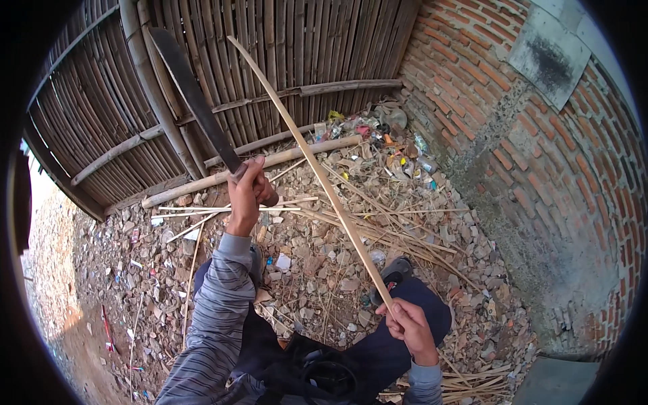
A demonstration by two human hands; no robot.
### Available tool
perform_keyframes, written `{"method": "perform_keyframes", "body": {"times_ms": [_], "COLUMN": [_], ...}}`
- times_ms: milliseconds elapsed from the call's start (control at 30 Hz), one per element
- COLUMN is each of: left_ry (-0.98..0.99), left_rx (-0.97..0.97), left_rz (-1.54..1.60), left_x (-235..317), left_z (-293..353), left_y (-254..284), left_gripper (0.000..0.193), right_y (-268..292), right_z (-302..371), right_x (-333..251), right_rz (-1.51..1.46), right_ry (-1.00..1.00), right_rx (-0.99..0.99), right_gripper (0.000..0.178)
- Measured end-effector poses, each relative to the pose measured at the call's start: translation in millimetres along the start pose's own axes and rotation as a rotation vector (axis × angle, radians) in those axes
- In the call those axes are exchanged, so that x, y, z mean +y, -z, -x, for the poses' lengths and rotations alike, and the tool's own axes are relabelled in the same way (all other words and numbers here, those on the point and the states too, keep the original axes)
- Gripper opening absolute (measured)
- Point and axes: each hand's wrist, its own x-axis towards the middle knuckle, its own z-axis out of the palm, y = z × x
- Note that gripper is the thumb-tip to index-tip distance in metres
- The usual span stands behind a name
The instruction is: The person splits, shaves, and trims bamboo strips using a machete.
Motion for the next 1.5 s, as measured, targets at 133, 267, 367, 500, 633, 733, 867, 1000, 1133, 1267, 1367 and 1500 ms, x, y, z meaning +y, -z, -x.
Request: {"method": "perform_keyframes", "body": {"times_ms": [133,267,367,500,633,733,867,1000,1133,1267,1367,1500], "left_ry": [0.049,-0.12,-0.278,-0.346,-0.353,-0.329,-0.334,-0.329,-0.288,-0.267,-0.329,-0.291], "left_rx": [-0.095,-0.202,-0.245,-0.27,-0.306,-0.304,-0.304,-0.29,-0.232,-0.211,-0.235,-0.288], "left_rz": [-0.162,-0.537,-0.744,-0.823,-0.811,-0.811,-0.827,-0.869,-0.98,-1.07,-1.017,-1.019], "left_x": [3.9,-25.2,-26.0,-29.0,-34.1,-36.1,-34.2,-37.1,-44.9,-45.3,-47.4,-47.0], "left_z": [25.0,38.7,46.4,49.8,47.1,45.2,45.0,42.4,36.1,29.9,36.4,41.2], "left_y": [-6.1,-8.9,-21.5,-31.5,-31.5,-31.1,-31.3,-29.9,-25.8,-18.9,-24.2,-27.9], "left_gripper": [0.037,0.041,0.038,0.021,0.025,0.024,0.018,0.018,0.02,0.019,0.018,0.017], "right_y": [-38.8,-76.6,-87.8,-85.9,-72.5,-58.2,-49.4,-47.1,-46.7,-54.4,-48.7,-42.3], "right_z": [-45.0,-82.1,-102.4,-128.7,-146.1,-154.9,-160.2,-157.2,-147.8,-143.6,-150.8,-156.9], "right_x": [-36.6,-51.0,-58.9,-47.8,-33.3,-20.9,-13.5,2.1,6.2,8.9,15.4,11.6], "right_rz": [0.018,-0.174,-0.238,-0.387,-0.636,-0.828,-0.956,-0.942,-0.571,-0.504,-0.723,-1.009], "right_ry": [0.147,0.274,0.317,0.193,0.13,0.083,0.003,-0.084,-0.044,-0.046,-0.078,-0.097], "right_rx": [0.113,0.142,0.095,-0.031,-0.151,-0.313,-0.375,-0.334,-0.369,-0.265,-0.388,-0.572], "right_gripper": [0.039,0.044,0.042,0.036,0.03,0.029,0.028,0.029,0.031,0.028,0.026,0.024]}}
